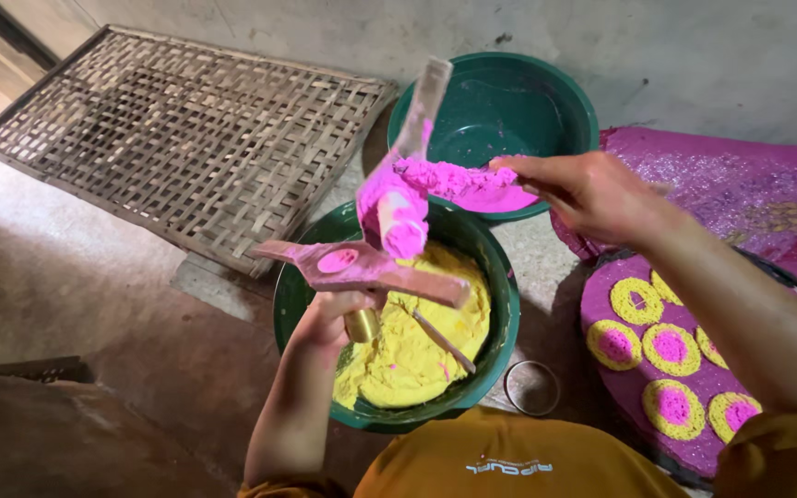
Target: The person uses a wooden press to form yellow dough into ring shapes on a purple glittery mat, then fills the centers with pink dough. The finished pieces are arranged on a tray.
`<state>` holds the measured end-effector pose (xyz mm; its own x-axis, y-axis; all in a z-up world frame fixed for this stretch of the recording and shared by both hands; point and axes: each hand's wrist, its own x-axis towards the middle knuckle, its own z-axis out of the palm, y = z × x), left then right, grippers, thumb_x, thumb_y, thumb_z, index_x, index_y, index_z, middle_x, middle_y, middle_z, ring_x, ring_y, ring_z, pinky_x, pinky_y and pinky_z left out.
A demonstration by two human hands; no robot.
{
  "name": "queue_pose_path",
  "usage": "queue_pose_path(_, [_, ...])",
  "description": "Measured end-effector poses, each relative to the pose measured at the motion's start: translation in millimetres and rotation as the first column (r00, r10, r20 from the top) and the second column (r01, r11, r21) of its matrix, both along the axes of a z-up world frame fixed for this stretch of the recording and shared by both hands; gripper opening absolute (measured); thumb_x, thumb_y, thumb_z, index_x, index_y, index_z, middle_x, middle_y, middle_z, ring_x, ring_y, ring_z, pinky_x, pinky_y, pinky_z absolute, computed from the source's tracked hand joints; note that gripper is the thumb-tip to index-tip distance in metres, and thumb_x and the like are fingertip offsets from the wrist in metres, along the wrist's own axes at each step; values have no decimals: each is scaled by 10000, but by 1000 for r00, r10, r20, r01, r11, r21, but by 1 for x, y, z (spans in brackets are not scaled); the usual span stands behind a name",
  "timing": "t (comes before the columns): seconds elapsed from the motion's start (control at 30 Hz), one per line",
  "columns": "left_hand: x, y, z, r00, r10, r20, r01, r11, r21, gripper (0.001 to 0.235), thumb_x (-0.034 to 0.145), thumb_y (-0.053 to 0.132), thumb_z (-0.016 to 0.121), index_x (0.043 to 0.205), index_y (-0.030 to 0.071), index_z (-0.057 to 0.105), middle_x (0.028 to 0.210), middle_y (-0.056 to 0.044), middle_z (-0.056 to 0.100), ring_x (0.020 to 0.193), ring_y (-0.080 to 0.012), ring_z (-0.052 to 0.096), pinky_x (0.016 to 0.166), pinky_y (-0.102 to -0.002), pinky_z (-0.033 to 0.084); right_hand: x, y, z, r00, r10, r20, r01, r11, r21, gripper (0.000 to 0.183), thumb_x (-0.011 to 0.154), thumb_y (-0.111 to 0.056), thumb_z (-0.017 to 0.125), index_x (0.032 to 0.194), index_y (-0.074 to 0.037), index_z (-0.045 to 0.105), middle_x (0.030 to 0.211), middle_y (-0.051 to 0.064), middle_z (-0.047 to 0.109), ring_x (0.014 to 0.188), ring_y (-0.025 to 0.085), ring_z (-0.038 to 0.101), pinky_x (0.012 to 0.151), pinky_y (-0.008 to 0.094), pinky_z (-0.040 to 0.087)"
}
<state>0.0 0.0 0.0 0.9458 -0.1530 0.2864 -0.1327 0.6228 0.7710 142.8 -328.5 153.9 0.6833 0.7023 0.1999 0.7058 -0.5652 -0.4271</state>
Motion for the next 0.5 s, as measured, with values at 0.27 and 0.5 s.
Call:
queue_pose_path(0.27, [10,-29,8,989,141,-52,-144,988,-59,507,808,57,661,1301,42,547,1092,-94,629,911,-165,619,731,-287,532,1,15,-83,995,96,-26,-77,907,413,388,1015,-89,602,1402,-99,618,1156,188,740,977,252,763,846,369,581])
queue_pose_path(0.5, [55,-56,-20,894,365,-262,-357,931,77,440,800,34,711,1230,22,621,1077,-102,631,927,-220,636,763,-354,558,-18,44,-154,999,-39,16,22,814,580,309,1001,-73,656,1303,-11,639,1207,218,723,1044,281,755,907,360,588])
